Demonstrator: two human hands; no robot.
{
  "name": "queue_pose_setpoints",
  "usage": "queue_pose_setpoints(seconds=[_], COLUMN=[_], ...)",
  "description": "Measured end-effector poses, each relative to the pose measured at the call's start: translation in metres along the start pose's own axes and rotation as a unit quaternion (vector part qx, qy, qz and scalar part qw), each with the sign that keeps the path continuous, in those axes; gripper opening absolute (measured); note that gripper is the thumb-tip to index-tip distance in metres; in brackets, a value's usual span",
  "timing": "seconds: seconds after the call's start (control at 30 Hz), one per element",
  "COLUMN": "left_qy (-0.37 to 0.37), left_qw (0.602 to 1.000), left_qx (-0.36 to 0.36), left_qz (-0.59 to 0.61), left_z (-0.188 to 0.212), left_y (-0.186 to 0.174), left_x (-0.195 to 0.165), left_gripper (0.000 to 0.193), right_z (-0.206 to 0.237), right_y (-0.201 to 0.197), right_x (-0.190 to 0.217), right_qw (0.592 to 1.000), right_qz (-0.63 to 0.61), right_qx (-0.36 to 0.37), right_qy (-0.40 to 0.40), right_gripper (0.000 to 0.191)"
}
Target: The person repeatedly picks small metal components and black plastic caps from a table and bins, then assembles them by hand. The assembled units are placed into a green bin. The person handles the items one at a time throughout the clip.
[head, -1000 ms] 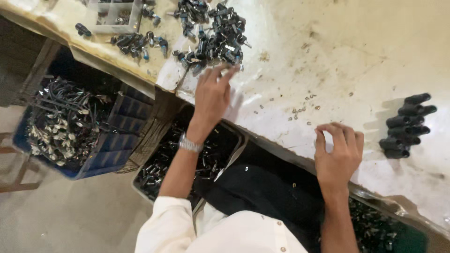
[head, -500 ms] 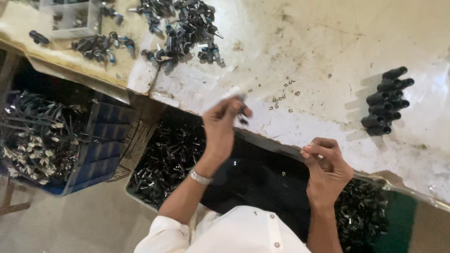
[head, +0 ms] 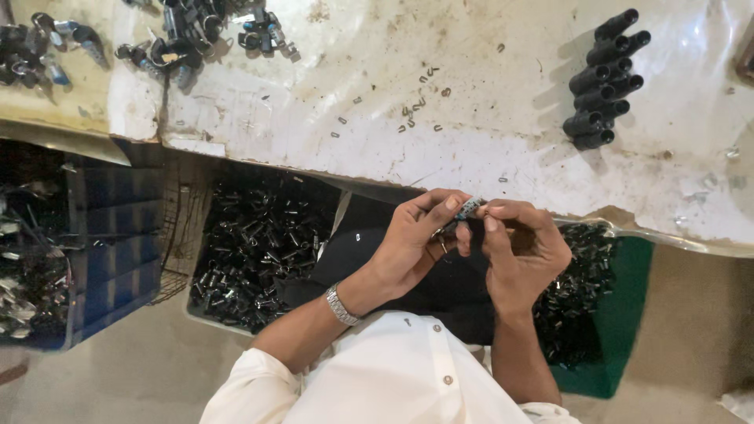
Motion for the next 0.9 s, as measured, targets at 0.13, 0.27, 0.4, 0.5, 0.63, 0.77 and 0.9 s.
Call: queue_pose_setpoints(seconds=[0.13, 0.27, 0.4, 0.5, 0.63, 0.77, 0.9], left_qy=[-0.003, 0.004, 0.025, 0.046, 0.155, 0.21, 0.124], left_qw=[1.0, 1.0, 0.999, 0.998, 0.976, 0.912, 0.864], left_qx=[-0.001, -0.008, -0.001, -0.002, 0.009, 0.071, 0.157], left_qz=[-0.007, -0.015, -0.021, -0.036, -0.156, -0.347, -0.462], left_z=[0.0, 0.002, 0.003, 0.003, 0.01, 0.012, -0.007], left_y=[0.002, 0.006, 0.007, 0.008, 0.018, 0.039, 0.058], left_x=[0.006, 0.008, 0.009, 0.01, -0.008, -0.03, -0.023], left_gripper=[0.03, 0.028, 0.026, 0.025, 0.021, 0.013, 0.01], right_z=[0.0, -0.002, 0.0, 0.001, 0.003, -0.002, 0.0], right_y=[-0.007, -0.013, -0.006, -0.01, -0.017, -0.037, -0.058], right_x=[0.005, 0.013, 0.026, 0.023, 0.018, -0.021, -0.039], right_qw=[0.999, 0.994, 0.982, 0.978, 0.98, 0.992, 0.972], right_qz=[0.032, 0.105, 0.156, 0.178, 0.168, -0.032, -0.127], right_qx=[-0.004, -0.027, 0.003, -0.011, 0.007, 0.026, 0.014], right_qy=[-0.016, -0.028, -0.107, -0.106, -0.11, 0.123, 0.199], right_gripper=[0.018, 0.031, 0.019, 0.019, 0.019, 0.035, 0.025])
Point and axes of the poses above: each hand's wrist, its own z-axis away from the middle knuckle, its own y-axis out of the palm, x = y × z, the point moved 8 cm from there along -z, towards the middle knuckle, and after that the axes turned 11 degrees about -x, right-handed, at the moved point
